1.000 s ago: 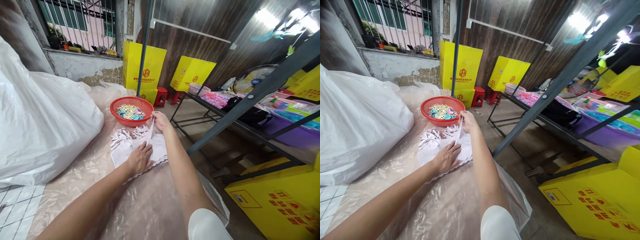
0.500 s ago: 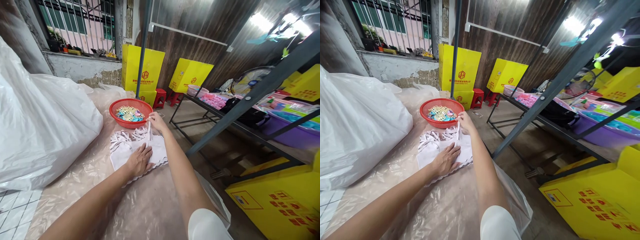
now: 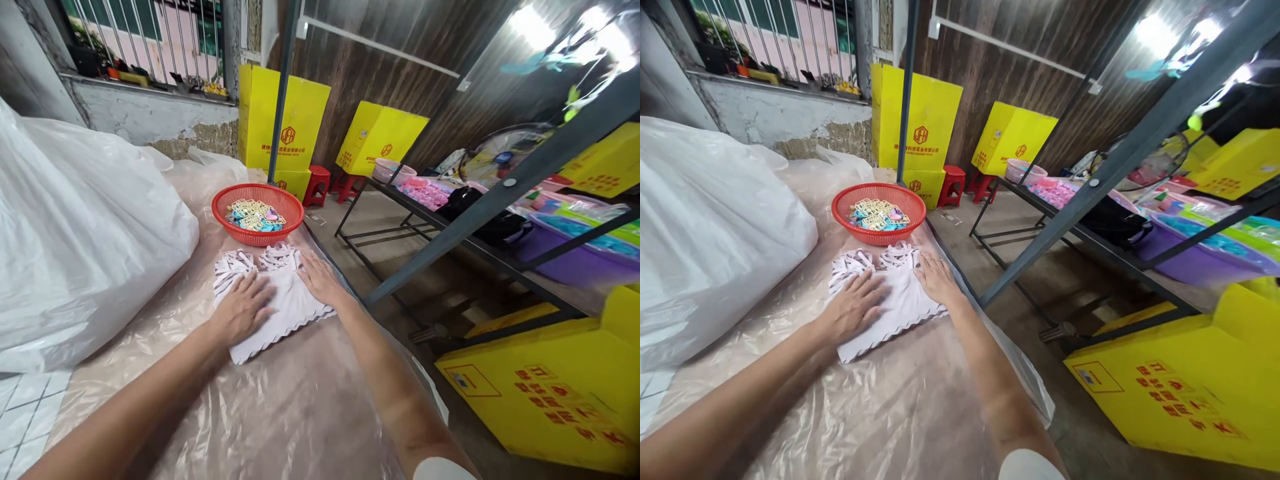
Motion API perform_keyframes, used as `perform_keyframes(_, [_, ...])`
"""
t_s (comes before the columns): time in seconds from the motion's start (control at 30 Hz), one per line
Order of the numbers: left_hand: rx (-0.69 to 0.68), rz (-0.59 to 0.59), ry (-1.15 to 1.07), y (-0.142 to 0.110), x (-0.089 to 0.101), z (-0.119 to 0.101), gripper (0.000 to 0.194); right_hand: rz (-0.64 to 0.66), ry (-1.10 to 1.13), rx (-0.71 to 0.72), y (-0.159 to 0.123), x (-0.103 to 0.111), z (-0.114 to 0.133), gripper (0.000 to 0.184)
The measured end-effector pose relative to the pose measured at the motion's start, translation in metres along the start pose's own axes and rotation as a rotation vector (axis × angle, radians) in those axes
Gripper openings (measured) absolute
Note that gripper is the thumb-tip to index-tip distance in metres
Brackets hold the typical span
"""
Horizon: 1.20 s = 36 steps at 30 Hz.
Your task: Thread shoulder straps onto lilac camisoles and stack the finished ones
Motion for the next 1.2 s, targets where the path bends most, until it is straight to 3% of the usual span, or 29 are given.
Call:
perform_keyframes(0.1, [0.079, 0.074, 0.063, -0.003, -0.001, 0.024, 0.054, 0.125, -0.046, -0.088, -0.01, -0.022, -0.012, 0.066])
perform_keyframes(0.2, [0.078, 0.109, 0.055, 0.005, 0.002, 0.038, 0.057, 0.148, -0.078, -0.126, -0.007, -0.022, -0.022, 0.068])
perform_keyframes(0.27, [0.054, 0.094, 0.026, 0.008, 0.011, 0.049, 0.054, 0.166, -0.09, -0.145, -0.007, -0.019, -0.024, 0.067])
perform_keyframes(0.33, [0.064, 0.006, 0.009, 0.005, 0.03, 0.069, 0.051, 0.118, -0.104, -0.182, -0.011, -0.011, -0.021, 0.066])
perform_keyframes(0.43, [0.146, -0.127, 0.013, -0.008, 0.061, 0.105, 0.047, -0.064, -0.101, -0.088, -0.025, 0.006, 0.015, 0.064])
perform_keyframes(0.5, [0.219, -0.101, -0.014, -0.014, 0.07, 0.123, 0.04, -0.111, -0.057, 0.14, -0.038, 0.009, 0.062, 0.061])
perform_keyframes(0.57, [0.32, -0.036, -0.081, -0.015, 0.071, 0.135, 0.027, -0.061, -0.001, 0.361, -0.051, 0.005, 0.107, 0.057])
perform_keyframes(0.63, [0.415, -0.004, -0.145, -0.011, 0.072, 0.141, 0.015, 0.006, 0.032, 0.466, -0.059, -0.001, 0.134, 0.055])
perform_keyframes(0.7, [0.484, -0.003, -0.19, -0.004, 0.073, 0.143, 0.009, 0.04, 0.043, 0.478, -0.061, -0.003, 0.142, 0.054])
perform_keyframes(0.93, [0.634, -0.045, -0.391, 0.011, 0.07, 0.146, 0.013, 0.059, 0.038, 0.47, -0.061, -0.003, 0.135, 0.054])
perform_keyframes(1.2, [0.842, -0.259, -0.617, 0.037, 0.087, 0.156, 0.014, 0.073, 0.051, 0.456, -0.057, -0.005, 0.137, 0.056])
Point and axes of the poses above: each hand's wrist, its own y-axis towards the middle knuckle, its own x-axis out of the back of the hand, z = x × y, the point moved 8 cm from there along y, towards the middle knuckle, and after that the axes turned 10 degrees about -y, right-handed, at the moved point
